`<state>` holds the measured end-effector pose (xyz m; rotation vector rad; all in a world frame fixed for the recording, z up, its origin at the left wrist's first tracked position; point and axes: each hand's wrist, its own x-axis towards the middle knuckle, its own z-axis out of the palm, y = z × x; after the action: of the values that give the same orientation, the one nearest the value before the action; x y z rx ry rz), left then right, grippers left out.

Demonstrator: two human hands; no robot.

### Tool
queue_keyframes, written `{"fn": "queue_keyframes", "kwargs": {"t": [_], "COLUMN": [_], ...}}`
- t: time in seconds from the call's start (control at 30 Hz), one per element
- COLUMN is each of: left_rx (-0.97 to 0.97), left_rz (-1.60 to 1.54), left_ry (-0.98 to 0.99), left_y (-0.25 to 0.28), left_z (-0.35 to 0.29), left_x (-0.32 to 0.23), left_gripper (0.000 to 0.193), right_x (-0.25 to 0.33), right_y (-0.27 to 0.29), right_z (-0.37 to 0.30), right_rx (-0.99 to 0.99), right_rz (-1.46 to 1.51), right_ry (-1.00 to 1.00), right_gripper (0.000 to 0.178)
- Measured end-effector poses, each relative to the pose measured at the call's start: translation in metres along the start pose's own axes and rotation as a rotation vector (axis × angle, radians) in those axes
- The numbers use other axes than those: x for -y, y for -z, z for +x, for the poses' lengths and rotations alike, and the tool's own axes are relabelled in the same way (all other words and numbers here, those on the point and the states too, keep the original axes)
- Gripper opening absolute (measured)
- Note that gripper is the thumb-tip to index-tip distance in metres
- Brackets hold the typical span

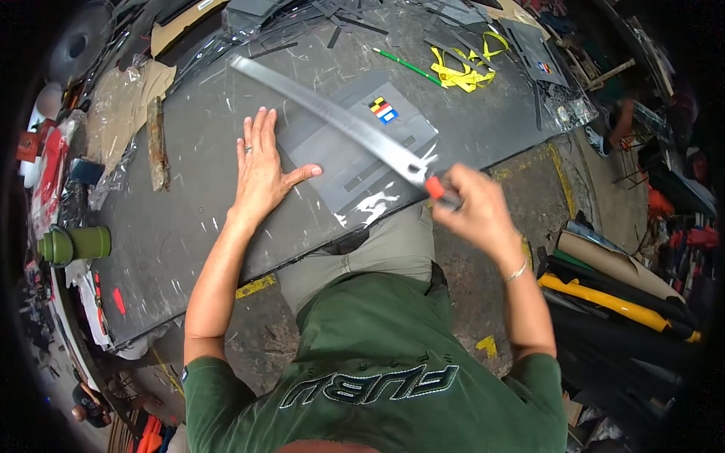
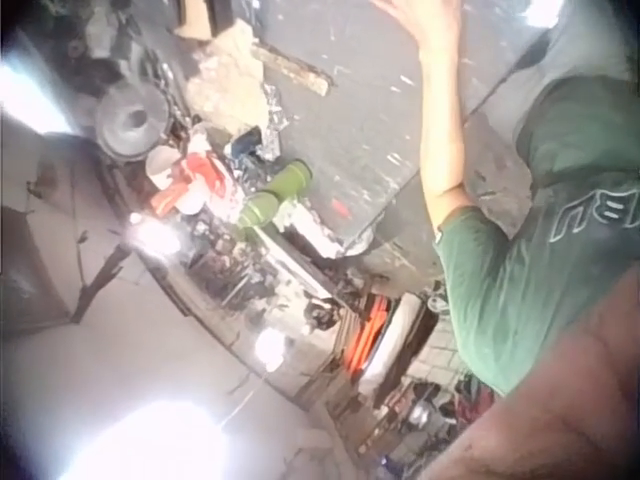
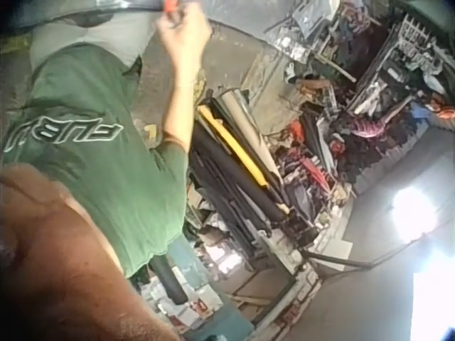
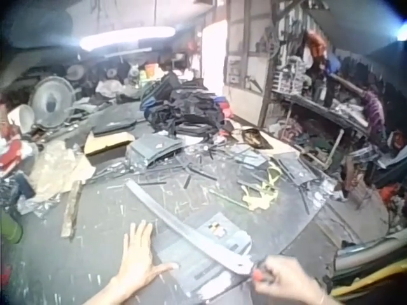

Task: Cutting pieces of fabric from a larger sheet using a utility knife and a metal ruler.

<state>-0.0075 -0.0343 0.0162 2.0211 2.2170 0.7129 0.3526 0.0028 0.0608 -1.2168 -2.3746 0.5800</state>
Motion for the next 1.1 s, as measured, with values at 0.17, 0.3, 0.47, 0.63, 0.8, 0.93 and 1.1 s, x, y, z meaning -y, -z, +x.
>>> {"fn": "queue_keyframes", "kwargs": {"t": [0.17,0.3,0.47,0.63,0.8,0.93,1.1], "left_rx": [0.427,0.436,0.239,0.214,-0.014,0.106,0.155], "left_rz": [0.144,0.003,0.073,0.171,-0.103,-0.173,-0.424], "left_ry": [0.021,-0.001,0.213,0.266,0.298,0.287,0.432], "left_y": [0.054,0.068,0.053,0.048,0.035,0.043,0.038], "left_z": [-0.006,-0.008,-0.012,-0.022,-0.022,-0.012,-0.005], "left_x": [0.009,0.025,0.021,0.007,0.001,0.005,0.016], "left_gripper": [0.124,0.109,0.086,0.076,0.056,0.045,0.036], "right_x": [-0.060,-0.088,-0.077,0.041,0.079,0.084,0.087], "right_y": [0.029,0.026,0.003,-0.053,-0.114,-0.138,-0.151], "right_z": [0.068,0.118,0.144,0.120,0.114,0.115,0.115], "right_rx": [0.012,0.020,-0.135,0.022,0.142,0.048,-0.151], "right_rz": [-0.231,-0.446,-0.483,0.228,0.479,0.476,0.338], "right_ry": [0.123,0.178,0.250,0.286,0.305,0.348,0.403], "right_gripper": [0.030,0.051,0.049,0.031,0.018,0.021,0.030]}}
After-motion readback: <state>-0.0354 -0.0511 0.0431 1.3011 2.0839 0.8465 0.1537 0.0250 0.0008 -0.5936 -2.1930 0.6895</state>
